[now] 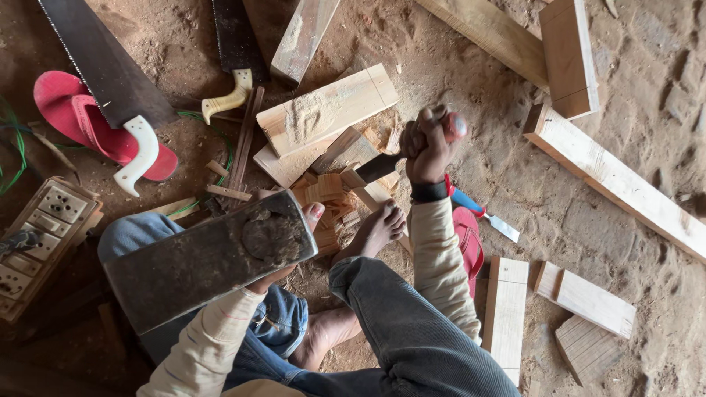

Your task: The person sits on the floor and uses a chisel and mallet to carve a rectangular wooden block. They repeatedly strike the chisel to remove wood shavings and shape the piece.

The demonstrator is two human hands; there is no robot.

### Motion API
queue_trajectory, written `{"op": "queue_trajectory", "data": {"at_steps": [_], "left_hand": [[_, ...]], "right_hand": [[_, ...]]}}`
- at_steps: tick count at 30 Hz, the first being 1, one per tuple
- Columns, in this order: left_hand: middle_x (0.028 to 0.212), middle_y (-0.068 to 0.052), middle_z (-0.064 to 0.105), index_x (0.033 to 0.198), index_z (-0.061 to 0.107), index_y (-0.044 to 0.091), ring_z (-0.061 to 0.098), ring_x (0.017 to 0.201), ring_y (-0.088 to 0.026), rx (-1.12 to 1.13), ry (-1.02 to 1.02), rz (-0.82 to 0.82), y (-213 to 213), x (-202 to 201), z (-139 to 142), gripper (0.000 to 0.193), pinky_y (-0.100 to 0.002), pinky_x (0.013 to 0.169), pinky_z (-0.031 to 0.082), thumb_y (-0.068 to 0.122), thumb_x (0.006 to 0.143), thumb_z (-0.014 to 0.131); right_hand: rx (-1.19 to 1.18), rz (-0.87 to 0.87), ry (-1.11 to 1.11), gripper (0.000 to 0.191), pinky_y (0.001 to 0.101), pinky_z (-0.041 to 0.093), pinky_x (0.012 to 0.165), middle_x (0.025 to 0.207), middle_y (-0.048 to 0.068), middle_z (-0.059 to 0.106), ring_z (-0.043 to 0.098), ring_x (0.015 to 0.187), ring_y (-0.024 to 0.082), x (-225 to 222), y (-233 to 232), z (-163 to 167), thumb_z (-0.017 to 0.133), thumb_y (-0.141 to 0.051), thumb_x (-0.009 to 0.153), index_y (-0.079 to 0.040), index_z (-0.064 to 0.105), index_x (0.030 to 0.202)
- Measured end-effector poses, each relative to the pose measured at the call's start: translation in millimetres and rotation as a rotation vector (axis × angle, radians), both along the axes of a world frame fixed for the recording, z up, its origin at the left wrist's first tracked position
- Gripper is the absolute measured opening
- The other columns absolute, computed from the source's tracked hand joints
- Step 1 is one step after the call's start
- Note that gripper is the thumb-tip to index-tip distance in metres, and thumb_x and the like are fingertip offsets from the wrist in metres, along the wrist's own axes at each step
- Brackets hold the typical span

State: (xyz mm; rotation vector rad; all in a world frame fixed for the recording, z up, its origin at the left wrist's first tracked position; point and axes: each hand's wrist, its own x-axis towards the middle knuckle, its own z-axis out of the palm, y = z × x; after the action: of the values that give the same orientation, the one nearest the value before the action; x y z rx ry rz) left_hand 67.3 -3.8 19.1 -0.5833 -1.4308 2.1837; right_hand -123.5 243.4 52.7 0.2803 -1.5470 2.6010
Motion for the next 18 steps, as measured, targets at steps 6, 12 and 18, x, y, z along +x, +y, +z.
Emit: {"op": "queue_trajectory", "data": {"at_steps": [6, 12, 18], "left_hand": [[0.078, -0.005, 0.071, 0.093, 0.075, 0.010, 0.065, 0.079, -0.014, 2.655, -0.803, 0.273, 1, -1, 9, 0.031, -0.032, 0.078, 0.053, 0.037, 0.102, 0.062], [0.101, -0.016, 0.071, 0.109, 0.068, -0.003, 0.069, 0.097, -0.016, 1.836, -0.316, -0.369, -4, -5, 12, 0.045, -0.034, 0.089, 0.056, 0.037, 0.122, 0.051], [0.064, 0.000, 0.043, 0.075, 0.045, 0.013, 0.043, 0.054, -0.015, 2.918, -0.644, -0.319, -9, -7, 42, 0.042, -0.031, 0.055, 0.037, 0.033, 0.108, 0.062]], "right_hand": [[0.002, 0.013, -0.040, 0.021, 0.0267, 0.027, 0.036, 0.061, -0.002, 0.042, 0.032, 0.042, 0.008, -8, -3, 5, 0.068, -0.008, 0.098, -0.012, 0.049, 0.089], [-0.026, 0.021, 0.018, 0.022, 0.0284, 0.029, 0.037, 0.061, -0.001, 0.041, 0.032, 0.042, 0.009, -7, 5, 2, 0.068, -0.009, 0.099, -0.010, 0.049, 0.089], [-0.043, 0.028, -0.026, 0.021, 0.0287, 0.028, 0.041, 0.062, -0.001, 0.041, 0.032, 0.044, 0.009, -1, 4, 7, 0.068, -0.009, 0.099, -0.010, 0.048, 0.091]]}}
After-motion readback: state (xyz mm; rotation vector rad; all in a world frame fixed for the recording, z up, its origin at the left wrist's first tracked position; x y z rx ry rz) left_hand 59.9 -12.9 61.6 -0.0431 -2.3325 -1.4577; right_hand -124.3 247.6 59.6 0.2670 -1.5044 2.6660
